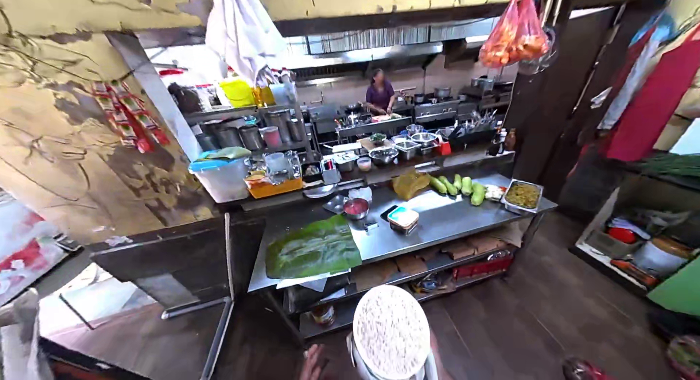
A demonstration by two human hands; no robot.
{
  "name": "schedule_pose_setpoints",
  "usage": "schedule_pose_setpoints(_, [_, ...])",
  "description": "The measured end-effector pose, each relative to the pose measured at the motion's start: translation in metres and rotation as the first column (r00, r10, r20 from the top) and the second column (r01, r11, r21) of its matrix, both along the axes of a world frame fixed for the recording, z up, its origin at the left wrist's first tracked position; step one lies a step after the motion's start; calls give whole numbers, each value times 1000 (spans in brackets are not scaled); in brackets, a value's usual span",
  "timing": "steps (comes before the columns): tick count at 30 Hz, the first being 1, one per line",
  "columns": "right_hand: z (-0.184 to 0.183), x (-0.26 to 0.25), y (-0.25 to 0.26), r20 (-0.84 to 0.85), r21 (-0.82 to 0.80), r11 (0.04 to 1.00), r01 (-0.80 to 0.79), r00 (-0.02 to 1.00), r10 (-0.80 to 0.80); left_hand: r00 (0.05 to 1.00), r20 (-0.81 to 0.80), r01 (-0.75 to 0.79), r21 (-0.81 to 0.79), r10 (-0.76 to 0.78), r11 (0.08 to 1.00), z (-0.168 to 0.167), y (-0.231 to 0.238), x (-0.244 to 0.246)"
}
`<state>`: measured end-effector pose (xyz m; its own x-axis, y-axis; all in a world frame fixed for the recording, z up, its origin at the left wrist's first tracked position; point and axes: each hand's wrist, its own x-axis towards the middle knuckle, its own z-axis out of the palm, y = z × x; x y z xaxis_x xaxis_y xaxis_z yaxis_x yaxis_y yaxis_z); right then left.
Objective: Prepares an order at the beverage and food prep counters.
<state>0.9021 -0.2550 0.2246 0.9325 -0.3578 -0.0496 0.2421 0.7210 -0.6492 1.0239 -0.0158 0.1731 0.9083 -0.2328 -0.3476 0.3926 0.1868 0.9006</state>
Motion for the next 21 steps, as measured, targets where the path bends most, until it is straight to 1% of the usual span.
schedule_pose_setpoints(1, [-1, 31, -5, -12, -8, 999, 31, 999, -31, 997, -68, -30, 40, 32, 999, -15, 6, 36])
schedule_pose_setpoints(3, [23, 93, -8, -130, -41, 992, 123, 983, -127, 979, -188, -54, 109, 74, 993, -39, 15, 106])
schedule_pose_setpoints(4, [19, 117, -12, -149, -43, 991, 128, 980, -133, 965, -247, -59, 143, 94, 988, -51, 18, 132])
schedule_pose_setpoints(5, [5, 141, -19, -156, -6, 993, 116, 981, -115, 949, -300, -51, 173, 102, 984, -58, 19, 155])
schedule_pose_setpoints(7, [-4, 184, -28, -242, 88, 990, 108, 967, -84, 912, -392, -40, 201, 118, 979, -69, 14, 200])
schedule_pose_setpoints(9, [-13, 229, -36, -300, 143, 987, 74, 954, -28, 880, -447, -56, 240, 161, 969, -79, 6, 245])
schedule_pose_setpoints(10, [-23, 250, -40, -299, 155, 986, 57, 954, -8, 868, -462, -67, 257, 183, 964, -82, 1, 267])
schedule_pose_setpoints(11, [-33, 269, -45, -289, 146, 989, 33, 957, 11, 858, -467, -89, 275, 214, 957, -89, -5, 288])
schedule_pose_setpoints(13, [-55, 310, -53, -236, 119, 993, -23, 970, 51, 847, -452, -155, 297, 282, 942, -115, -18, 334])
schedule_pose_setpoints(14, [-68, 332, -58, -207, 131, 990, -44, 976, 71, 838, -444, -189, 308, 317, 933, -128, -26, 358])
schedule_pose_setpoints(16, [-97, 367, -64, -194, 171, 984, -48, 978, 82, 827, -429, -221, 348, 365, 911, -144, -41, 389])
schedule_pose_setpoints(17, [-111, 384, -68, -212, 170, 984, -46, 974, 82, 827, -404, -233, 385, 390, 893, -146, -48, 400])
schedule_pose_setpoints(18, [-122, 403, -72, -235, 165, 985, -53, 968, 91, 831, -351, -252, 454, 431, 855, -148, -53, 413])
schedule_pose_setpoints(19, [-132, 419, -73, -253, 179, 982, -58, 962, 103, 830, -276, -285, 537, 485, 794, -153, -55, 423])
schedule_pose_setpoints(20, [-141, 434, -73, -263, 170, 984, -59, 959, 103, 824, -216, -316, 590, 523, 743, -159, -55, 431])
schedule_pose_setpoints(21, [-147, 448, -76, -261, 157, 985, -67, 959, 107, 813, -195, -337, 610, 549, 717, -164, -57, 438])
